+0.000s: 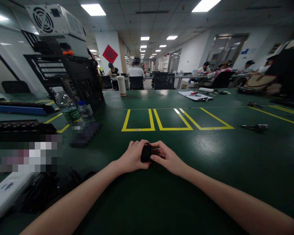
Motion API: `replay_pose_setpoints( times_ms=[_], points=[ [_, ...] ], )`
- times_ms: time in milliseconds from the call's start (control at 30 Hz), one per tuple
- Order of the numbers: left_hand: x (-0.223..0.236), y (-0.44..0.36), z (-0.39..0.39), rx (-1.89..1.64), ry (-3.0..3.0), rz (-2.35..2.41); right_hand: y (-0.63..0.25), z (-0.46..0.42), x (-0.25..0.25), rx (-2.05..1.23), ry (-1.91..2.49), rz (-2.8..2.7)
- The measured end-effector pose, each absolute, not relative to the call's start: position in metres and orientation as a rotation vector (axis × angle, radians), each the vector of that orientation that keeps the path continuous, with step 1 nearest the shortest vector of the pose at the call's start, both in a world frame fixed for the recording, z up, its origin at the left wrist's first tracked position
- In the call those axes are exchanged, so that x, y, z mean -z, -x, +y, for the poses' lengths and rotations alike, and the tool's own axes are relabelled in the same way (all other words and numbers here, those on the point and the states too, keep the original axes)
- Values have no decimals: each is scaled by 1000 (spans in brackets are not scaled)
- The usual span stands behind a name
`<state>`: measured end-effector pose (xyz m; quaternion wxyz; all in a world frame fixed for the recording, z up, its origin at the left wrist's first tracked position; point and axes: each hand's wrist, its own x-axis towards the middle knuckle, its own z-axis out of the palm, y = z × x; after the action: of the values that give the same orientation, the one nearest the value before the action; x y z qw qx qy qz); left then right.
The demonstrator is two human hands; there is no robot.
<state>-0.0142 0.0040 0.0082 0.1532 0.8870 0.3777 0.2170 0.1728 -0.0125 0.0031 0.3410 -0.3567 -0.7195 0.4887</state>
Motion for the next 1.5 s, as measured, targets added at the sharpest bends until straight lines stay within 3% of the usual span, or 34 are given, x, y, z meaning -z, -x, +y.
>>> replay_pose_setpoints(
  times_ms=[1500],
  points=[
    [-6,18,2,-668,-2552,1065,-167,-10,5,-1209,925,-1873]
  ],
)
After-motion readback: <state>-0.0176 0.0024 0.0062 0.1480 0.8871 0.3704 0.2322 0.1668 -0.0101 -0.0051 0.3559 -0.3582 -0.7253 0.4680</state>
